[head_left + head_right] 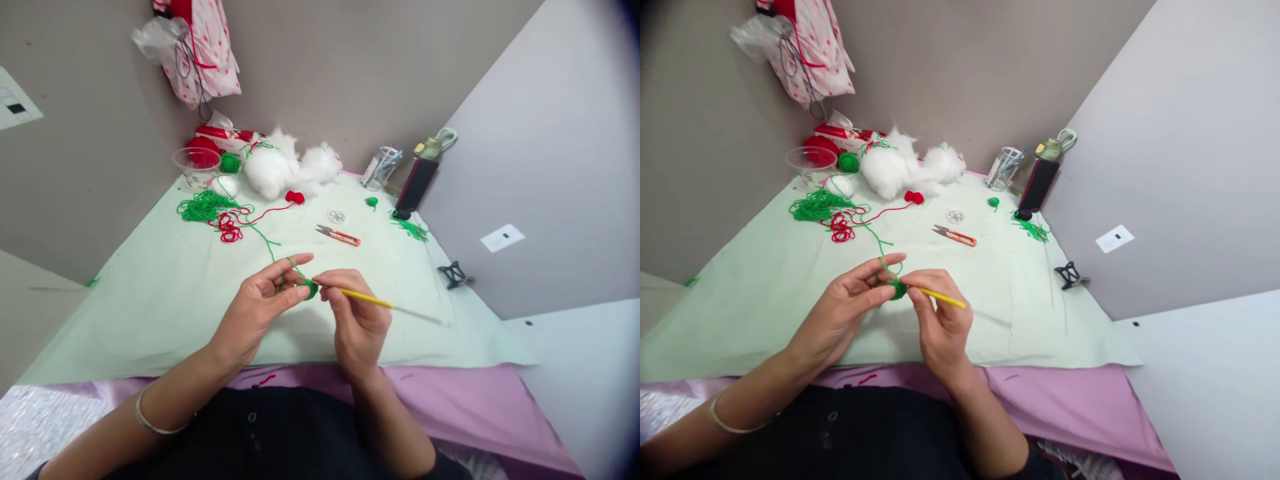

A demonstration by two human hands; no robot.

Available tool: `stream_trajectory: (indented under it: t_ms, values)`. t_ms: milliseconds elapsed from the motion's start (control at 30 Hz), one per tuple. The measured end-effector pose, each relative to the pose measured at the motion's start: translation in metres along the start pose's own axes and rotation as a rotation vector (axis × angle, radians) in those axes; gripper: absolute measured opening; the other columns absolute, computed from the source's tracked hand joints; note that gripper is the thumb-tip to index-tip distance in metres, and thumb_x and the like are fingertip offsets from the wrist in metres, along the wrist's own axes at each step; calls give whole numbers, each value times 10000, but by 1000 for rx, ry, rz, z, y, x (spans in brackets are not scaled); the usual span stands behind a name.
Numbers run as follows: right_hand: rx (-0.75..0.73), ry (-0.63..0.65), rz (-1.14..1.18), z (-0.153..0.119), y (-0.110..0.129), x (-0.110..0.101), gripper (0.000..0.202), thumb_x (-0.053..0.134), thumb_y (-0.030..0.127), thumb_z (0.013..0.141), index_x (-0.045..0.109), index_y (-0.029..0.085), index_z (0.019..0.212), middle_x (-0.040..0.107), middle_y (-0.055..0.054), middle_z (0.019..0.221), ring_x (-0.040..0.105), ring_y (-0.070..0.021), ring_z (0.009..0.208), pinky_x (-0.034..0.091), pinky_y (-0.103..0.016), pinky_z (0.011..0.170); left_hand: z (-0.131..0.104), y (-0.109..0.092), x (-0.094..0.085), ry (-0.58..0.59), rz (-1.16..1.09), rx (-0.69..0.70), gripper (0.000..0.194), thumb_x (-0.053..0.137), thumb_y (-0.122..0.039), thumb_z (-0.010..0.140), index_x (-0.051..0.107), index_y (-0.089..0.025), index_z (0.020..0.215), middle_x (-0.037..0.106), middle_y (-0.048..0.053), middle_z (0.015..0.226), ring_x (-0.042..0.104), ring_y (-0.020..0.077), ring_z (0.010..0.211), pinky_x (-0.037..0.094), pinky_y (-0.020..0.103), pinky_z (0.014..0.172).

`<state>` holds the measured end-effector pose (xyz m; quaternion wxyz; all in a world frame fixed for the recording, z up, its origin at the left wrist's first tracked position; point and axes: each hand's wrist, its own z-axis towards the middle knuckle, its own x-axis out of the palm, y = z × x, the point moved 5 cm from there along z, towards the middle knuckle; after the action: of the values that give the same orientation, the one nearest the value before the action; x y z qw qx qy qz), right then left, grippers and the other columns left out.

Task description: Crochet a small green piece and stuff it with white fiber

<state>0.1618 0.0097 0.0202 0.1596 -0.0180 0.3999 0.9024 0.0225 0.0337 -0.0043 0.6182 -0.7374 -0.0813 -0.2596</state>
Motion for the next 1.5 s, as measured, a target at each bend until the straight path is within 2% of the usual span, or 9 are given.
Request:
stream_trajectory:
  t_ms: [133, 200, 367, 500, 800, 1000, 1267, 1400, 1500]
  values:
    - [-274, -9, -261, -14, 4, 6, 447, 650, 52, 909, 721, 324, 1256, 726, -71, 1093, 676, -197, 912, 600, -360, 733, 2, 10, 4, 22, -158, -127, 479, 833, -301, 804, 730, -223, 1265, 699, 27, 964, 607, 150, 959, 453, 260, 901]
    - [-302, 7, -276, -16, 3, 7, 491, 636, 32, 907, 701, 325, 1295, 722, -75, 1098, 671, -195, 902, 599, -356, 723, 2, 14, 7, 72, -250, -200, 459, 829, -308, 801, 743, -183, 1234, 717, 55, 1016, 610, 163, 993, 463, 263, 912]
    - [-100, 29, -32, -5, 0, 0, 345, 613, 64, 945, 745, 299, 1162, 720, -44, 992, 694, -173, 914, 591, -322, 747, 3, 12, 8, 137, -284, -245, 519, 823, -242, 776, 726, -177, 1282, 713, 60, 1052, 587, 141, 936, 447, 229, 820]
    - [-14, 34, 109, -1, 1, -3, 274, 590, 96, 969, 757, 274, 1093, 738, -37, 957, 692, -177, 908, 578, -329, 753, 4, 9, 8, 172, -286, -230, 483, 790, -226, 781, 740, -160, 1257, 715, 70, 1067, 591, 157, 968, 443, 258, 890]
    - [373, -41, 522, 2, -25, -8, 150, 652, 330, 961, 761, 236, 915, 709, -16, 820, 609, -113, 597, 523, -273, 568, 5, 5, -2, 222, -214, -185, 403, 757, -238, 785, 778, -183, 1185, 645, 23, 883, 559, 140, 849, 444, 313, 951]
    - [278, 22, 343, -2, -18, -2, 138, 654, 272, 967, 791, 271, 981, 749, -29, 923, 658, -155, 854, 536, -301, 764, 2, 3, 2, 179, 2, -63, 375, 813, -250, 820, 774, -306, 1189, 659, -9, 886, 587, 129, 906, 431, 257, 908]
    - [483, -26, 616, 1, -30, -2, 155, 626, 335, 983, 730, 235, 926, 745, -13, 816, 629, -115, 666, 520, -268, 662, 1, 0, -6, 95, 122, 20, 360, 800, -284, 849, 765, -350, 1201, 610, -18, 939, 561, 116, 936, 424, 229, 887]
    - [432, 1, 561, 1, -25, -3, 169, 569, 318, 1018, 701, 234, 954, 750, -6, 817, 656, -115, 667, 545, -271, 668, 0, -2, -6, 97, 148, 43, 349, 790, -272, 858, 764, -352, 1196, 611, -19, 930, 560, 114, 924, 428, 225, 873]
    - [306, 19, 344, 0, -12, -9, 172, 527, 255, 1034, 696, 237, 1002, 762, -15, 894, 691, -126, 710, 577, -293, 698, 0, -3, -9, 73, 195, 71, 358, 786, -281, 864, 754, -346, 1215, 614, -16, 917, 559, 123, 915, 428, 237, 868]
